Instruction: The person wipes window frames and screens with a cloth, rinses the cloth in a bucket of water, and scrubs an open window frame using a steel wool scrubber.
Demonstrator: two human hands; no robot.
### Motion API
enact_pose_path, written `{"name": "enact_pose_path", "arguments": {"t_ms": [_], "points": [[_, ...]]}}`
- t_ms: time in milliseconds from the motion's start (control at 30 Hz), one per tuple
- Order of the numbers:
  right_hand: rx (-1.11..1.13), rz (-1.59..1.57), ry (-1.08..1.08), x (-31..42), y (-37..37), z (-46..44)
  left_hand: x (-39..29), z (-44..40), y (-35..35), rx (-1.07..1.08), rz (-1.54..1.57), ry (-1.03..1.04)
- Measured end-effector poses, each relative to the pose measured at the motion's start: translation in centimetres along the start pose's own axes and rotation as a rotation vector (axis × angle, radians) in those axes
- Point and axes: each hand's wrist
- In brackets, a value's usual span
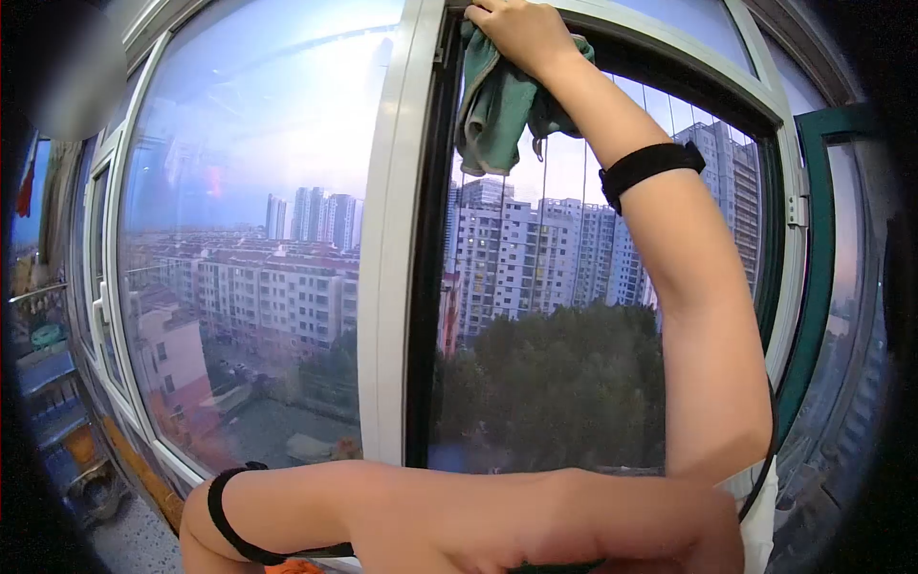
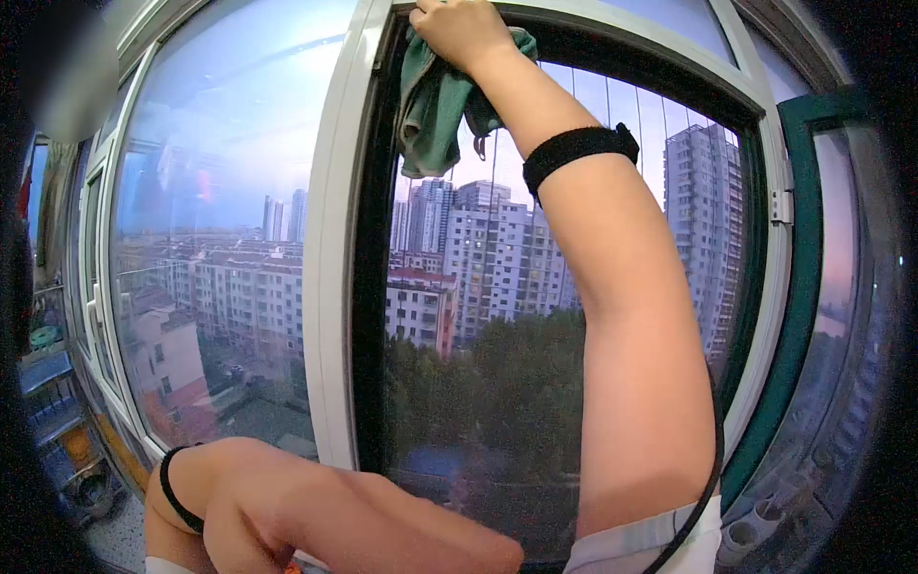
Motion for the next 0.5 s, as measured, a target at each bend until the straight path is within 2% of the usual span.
{"name": "enact_pose_path", "arguments": {"t_ms": [167,233,267,333,367,433,500], "points": [[-0.038,0.062,-0.015,-2.9,-0.3,2.5,0.8,-1.2,-0.1,-0.035,0.021,0.05],[-0.014,0.115,0.004,-4.7,-0.7,4.5,1.0,-2.1,-1.4,0.071,-0.232,0.111],[-0.005,0.123,0.007,-5.8,-1.0,5.6,1.5,-2.3,-1.9,0.076,-0.224,0.104],[0.011,0.174,-0.004,-8.5,-1.7,8.1,2.3,-3.2,-2.7,0.119,-0.329,0.335],[0.037,0.195,-0.004,-9.9,-2.1,9.4,1.7,-3.2,-2.7,0.126,-0.322,0.326],[0.068,0.243,0.024,-12.7,-2.6,12.3,-1.2,-3.4,-2.3,-0.047,-0.531,-0.277],[0.156,0.332,0.056,-15.9,-3.0,15.5,-0.8,-3.4,-3.1,-0.066,-0.548,-0.324]]}}
Point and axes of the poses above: each hand's wrist, its own z-axis away from the middle knuckle, its own y-axis out of the palm, x = y × z, and after that the axes turned 12 degrees about z, right-handed
